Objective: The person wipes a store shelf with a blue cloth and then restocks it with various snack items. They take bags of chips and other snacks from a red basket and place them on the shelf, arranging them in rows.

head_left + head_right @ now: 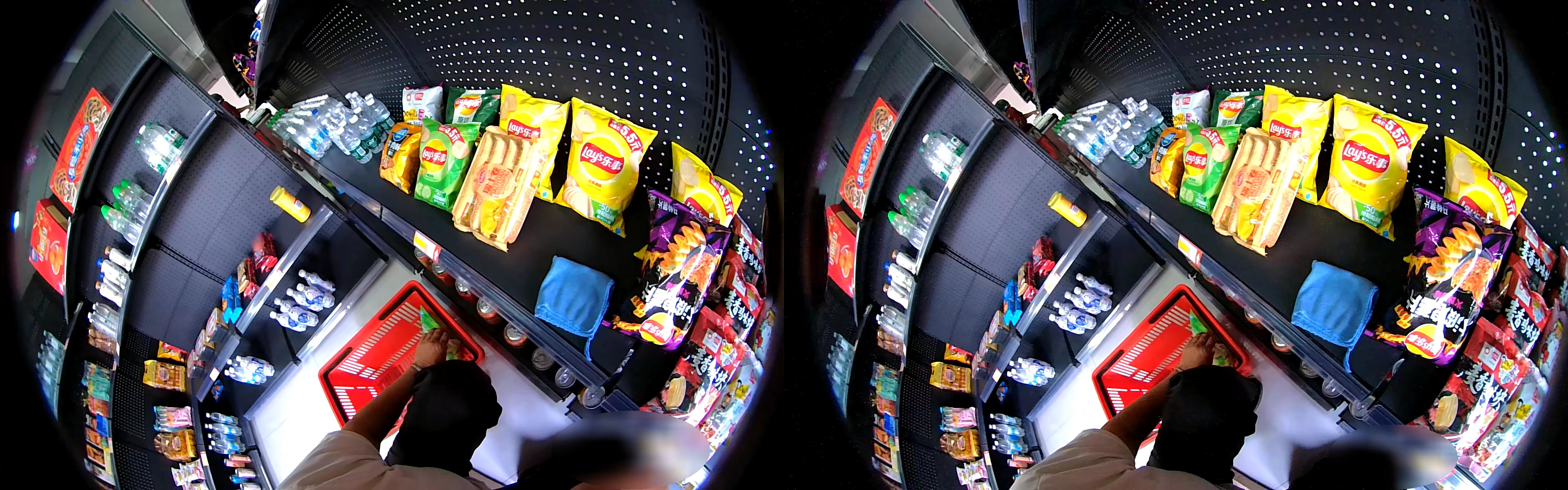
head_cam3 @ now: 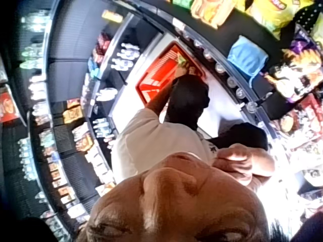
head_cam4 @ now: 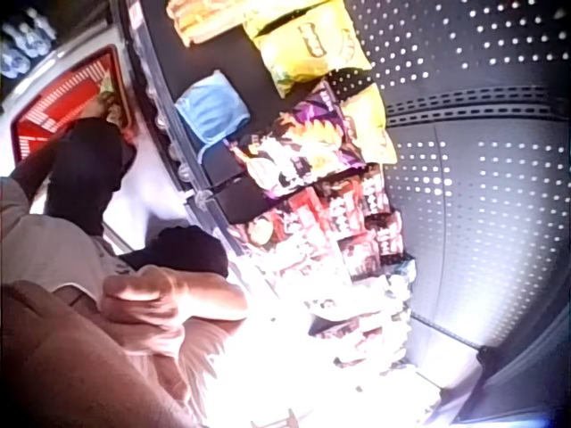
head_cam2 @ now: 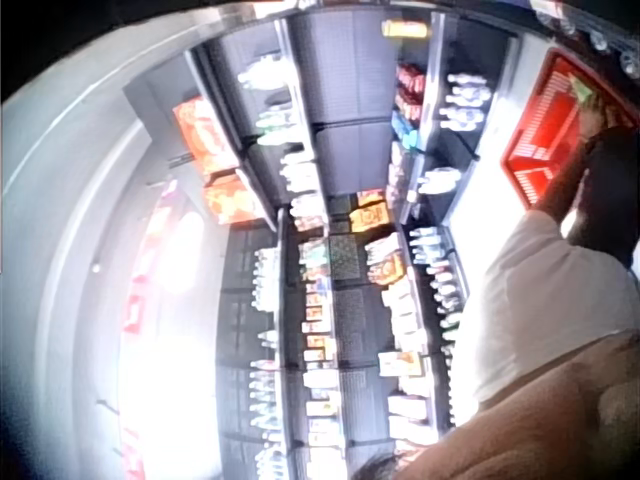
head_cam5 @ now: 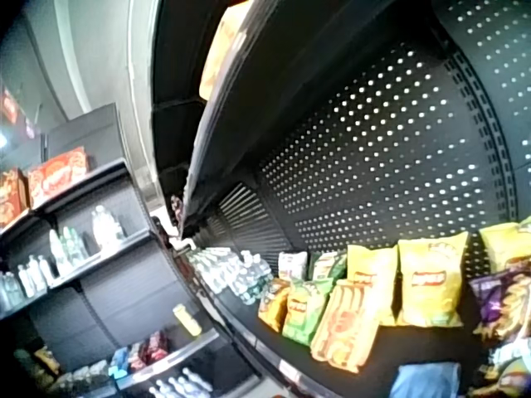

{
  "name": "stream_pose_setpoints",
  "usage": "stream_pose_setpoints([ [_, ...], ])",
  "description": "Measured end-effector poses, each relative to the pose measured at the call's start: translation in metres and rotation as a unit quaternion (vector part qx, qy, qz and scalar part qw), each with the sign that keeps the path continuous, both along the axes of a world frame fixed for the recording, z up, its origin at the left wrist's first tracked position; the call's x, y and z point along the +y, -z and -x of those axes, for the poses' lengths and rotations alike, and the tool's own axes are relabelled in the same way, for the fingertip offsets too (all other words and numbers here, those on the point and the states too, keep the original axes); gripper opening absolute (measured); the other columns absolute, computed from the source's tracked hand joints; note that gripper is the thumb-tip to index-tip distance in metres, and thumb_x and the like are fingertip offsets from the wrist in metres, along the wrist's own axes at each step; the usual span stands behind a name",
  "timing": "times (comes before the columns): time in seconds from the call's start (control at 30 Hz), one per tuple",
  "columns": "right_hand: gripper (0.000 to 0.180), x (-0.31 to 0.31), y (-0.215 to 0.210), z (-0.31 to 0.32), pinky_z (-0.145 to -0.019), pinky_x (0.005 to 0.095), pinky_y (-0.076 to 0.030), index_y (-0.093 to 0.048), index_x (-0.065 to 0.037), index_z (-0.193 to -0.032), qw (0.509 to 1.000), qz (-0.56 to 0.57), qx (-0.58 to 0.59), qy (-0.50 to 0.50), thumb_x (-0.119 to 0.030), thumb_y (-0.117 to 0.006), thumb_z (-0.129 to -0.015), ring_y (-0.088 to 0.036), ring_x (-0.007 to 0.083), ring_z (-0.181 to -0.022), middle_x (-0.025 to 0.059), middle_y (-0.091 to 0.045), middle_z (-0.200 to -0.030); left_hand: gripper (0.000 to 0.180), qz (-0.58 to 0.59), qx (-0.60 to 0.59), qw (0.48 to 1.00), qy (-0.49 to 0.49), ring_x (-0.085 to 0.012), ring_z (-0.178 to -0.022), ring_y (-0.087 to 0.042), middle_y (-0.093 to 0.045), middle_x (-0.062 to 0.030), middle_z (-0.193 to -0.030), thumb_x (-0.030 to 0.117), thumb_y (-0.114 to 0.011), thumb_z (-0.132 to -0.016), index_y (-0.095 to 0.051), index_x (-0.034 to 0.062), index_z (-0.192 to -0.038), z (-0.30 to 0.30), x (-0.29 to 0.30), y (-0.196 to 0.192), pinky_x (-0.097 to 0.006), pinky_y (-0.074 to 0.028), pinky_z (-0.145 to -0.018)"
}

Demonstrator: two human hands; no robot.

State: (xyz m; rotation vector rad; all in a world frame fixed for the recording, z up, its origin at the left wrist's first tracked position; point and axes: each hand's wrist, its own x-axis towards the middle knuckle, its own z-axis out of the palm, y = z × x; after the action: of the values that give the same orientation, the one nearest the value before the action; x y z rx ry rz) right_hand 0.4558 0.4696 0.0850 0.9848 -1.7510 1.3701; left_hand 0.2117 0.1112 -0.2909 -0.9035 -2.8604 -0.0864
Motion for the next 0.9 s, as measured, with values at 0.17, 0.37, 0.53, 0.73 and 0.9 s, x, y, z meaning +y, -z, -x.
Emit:
stream_pose_setpoints([
  [0.17, 0.019, -0.002, 0.001, 0.000, -0.050, 0.0326, -0.048, -0.064, -0.001, -0.095, 1.000, -0.009, -0.008, -0.002, -0.004, -0.072, -0.077, -0.060, 0.0219, -0.051, 0.0055, -0.063, -0.067, 0.039, 0.034, -0.018, 0.998, 0.046, -0.0331, -0.120, -0.054, -0.059, -0.0142, -0.126, 0.018, -0.058, -0.082, -0.060, 0.0065, -0.119, 0.006, -0.009, -0.005, -0.046, -0.042, -0.101],
  [0.37, 0.023, -0.017, 0.004, -0.006, -0.048, 0.0336, -0.047, -0.064, -0.001, -0.098, 0.998, -0.043, -0.033, 0.019, -0.003, -0.072, -0.076, -0.059, 0.0227, -0.050, 0.0064, -0.063, -0.067, 0.041, 0.118, 0.019, 0.992, 0.049, -0.0331, -0.121, -0.051, -0.056, -0.0143, -0.128, 0.016, -0.058, -0.082, -0.059, 0.0081, -0.122, 0.020, -0.018, -0.015, -0.047, -0.039, -0.104],
  [0.53, 0.020, -0.047, 0.021, 0.007, -0.044, 0.0336, -0.044, -0.063, -0.002, -0.094, 0.992, -0.010, -0.103, 0.077, 0.001, -0.068, -0.075, -0.057, 0.0222, -0.047, 0.0064, -0.061, -0.066, 0.034, 0.087, 0.010, 0.994, 0.059, -0.0318, -0.117, -0.054, -0.061, -0.0117, -0.122, 0.019, -0.059, -0.082, -0.066, 0.0129, -0.115, 0.029, -0.027, -0.010, -0.047, -0.040, -0.103],
  [0.73, 0.030, -0.056, 0.044, 0.023, -0.056, 0.0410, -0.052, -0.058, -0.006, -0.111, 0.960, -0.122, -0.206, 0.148, -0.002, -0.066, -0.082, -0.065, 0.0327, -0.064, 0.0127, -0.063, -0.073, 0.025, 0.033, 0.031, 0.992, 0.119, -0.0317, -0.104, -0.061, -0.067, -0.0123, -0.106, 0.030, -0.065, -0.078, -0.071, 0.0124, -0.095, 0.026, -0.050, 0.014, -0.047, -0.046, -0.090],
  [0.9, 0.024, -0.057, 0.075, 0.038, -0.061, 0.0416, -0.054, -0.057, -0.007, -0.108, 0.937, -0.170, -0.236, 0.193, -0.007, -0.065, -0.085, -0.067, 0.0340, -0.070, 0.0151, -0.066, -0.078, 0.020, -0.047, 0.075, 0.990, 0.109, -0.0333, -0.100, -0.060, -0.064, -0.0134, -0.104, 0.014, -0.060, -0.077, -0.067, 0.0081, -0.095, 0.011, -0.083, -0.014, -0.048, -0.046, -0.087],
])
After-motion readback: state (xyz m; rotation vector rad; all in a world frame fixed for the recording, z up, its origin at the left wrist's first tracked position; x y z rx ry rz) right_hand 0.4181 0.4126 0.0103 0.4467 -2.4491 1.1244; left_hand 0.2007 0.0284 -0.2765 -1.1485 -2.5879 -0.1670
